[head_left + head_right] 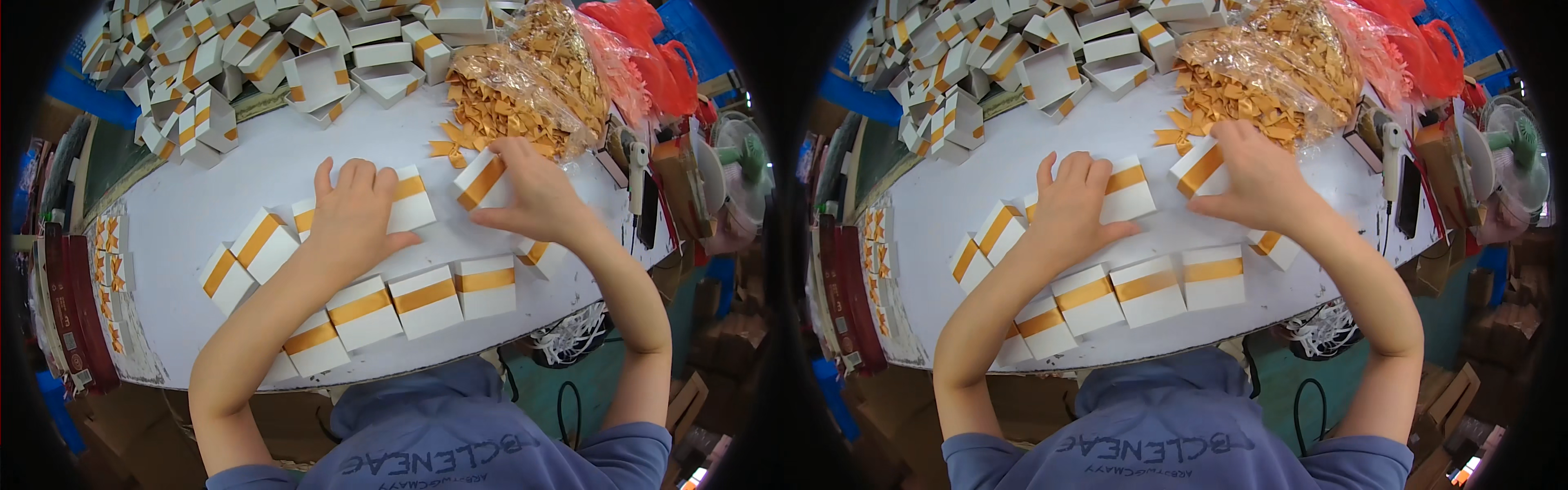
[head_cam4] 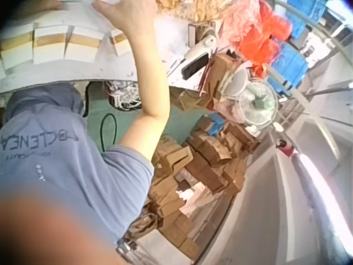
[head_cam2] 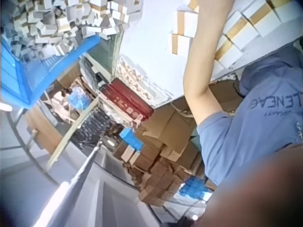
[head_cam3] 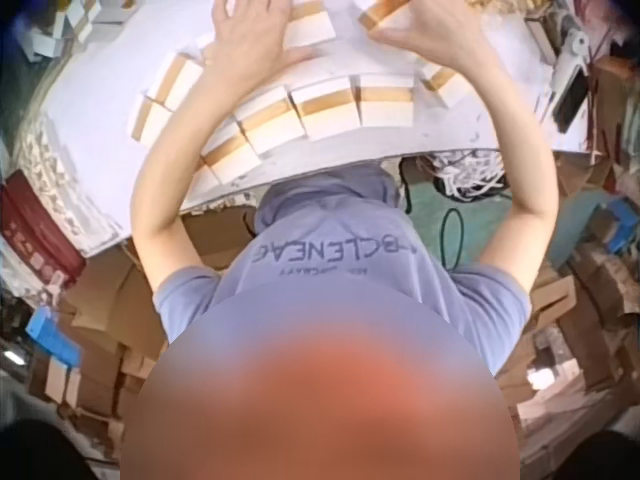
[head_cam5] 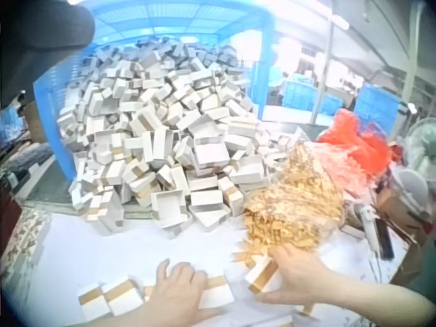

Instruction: Gluing decorative bows onto small white gift boxes using a hot glue gun.

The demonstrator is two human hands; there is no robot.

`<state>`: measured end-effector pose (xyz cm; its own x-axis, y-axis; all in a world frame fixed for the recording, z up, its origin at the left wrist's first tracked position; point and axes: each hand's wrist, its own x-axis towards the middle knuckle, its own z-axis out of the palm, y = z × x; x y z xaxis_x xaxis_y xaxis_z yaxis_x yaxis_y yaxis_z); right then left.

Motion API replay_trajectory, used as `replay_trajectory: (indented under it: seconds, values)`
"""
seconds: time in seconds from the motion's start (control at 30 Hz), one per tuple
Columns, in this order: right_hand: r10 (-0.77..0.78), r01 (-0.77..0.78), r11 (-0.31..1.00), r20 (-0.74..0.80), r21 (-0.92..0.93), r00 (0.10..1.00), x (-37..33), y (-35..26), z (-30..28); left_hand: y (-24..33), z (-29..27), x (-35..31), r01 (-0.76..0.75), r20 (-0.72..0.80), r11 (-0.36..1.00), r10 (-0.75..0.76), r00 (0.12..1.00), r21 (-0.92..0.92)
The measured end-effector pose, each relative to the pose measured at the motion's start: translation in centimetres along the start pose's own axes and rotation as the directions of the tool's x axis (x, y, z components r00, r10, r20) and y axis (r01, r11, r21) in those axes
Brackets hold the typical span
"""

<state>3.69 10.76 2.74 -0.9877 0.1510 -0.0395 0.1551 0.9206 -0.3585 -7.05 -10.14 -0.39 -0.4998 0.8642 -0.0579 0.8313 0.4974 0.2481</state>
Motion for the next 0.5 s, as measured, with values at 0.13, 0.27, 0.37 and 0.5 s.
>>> replay_trajectory:
  seconds: [0.13,0.27,0.37,0.5]
  values:
    - [-0.032,0.033,0.994,0.013,-0.102,0.999,-1.4,0.5,1.2,-0.3,0.3,-1.0,-0.019,-0.130,1.000,0.022,0.991,0.021]
    - [-0.007,0.001,0.984,-0.030,-0.178,1.000,-6.7,3.6,-1.1,-4.4,-1.7,-6.6,0.159,-0.115,0.987,-0.155,0.981,0.027]
    - [0.256,-0.246,0.964,0.112,-0.096,0.960,-10.4,3.9,-0.8,-7.5,-1.1,-11.6,0.300,-0.122,0.953,-0.294,0.948,0.036]
    - [0.424,-0.425,0.904,0.228,-0.046,0.877,-10.0,1.2,-0.7,-9.8,0.0,-15.1,0.525,-0.056,0.843,-0.534,0.844,-0.119]
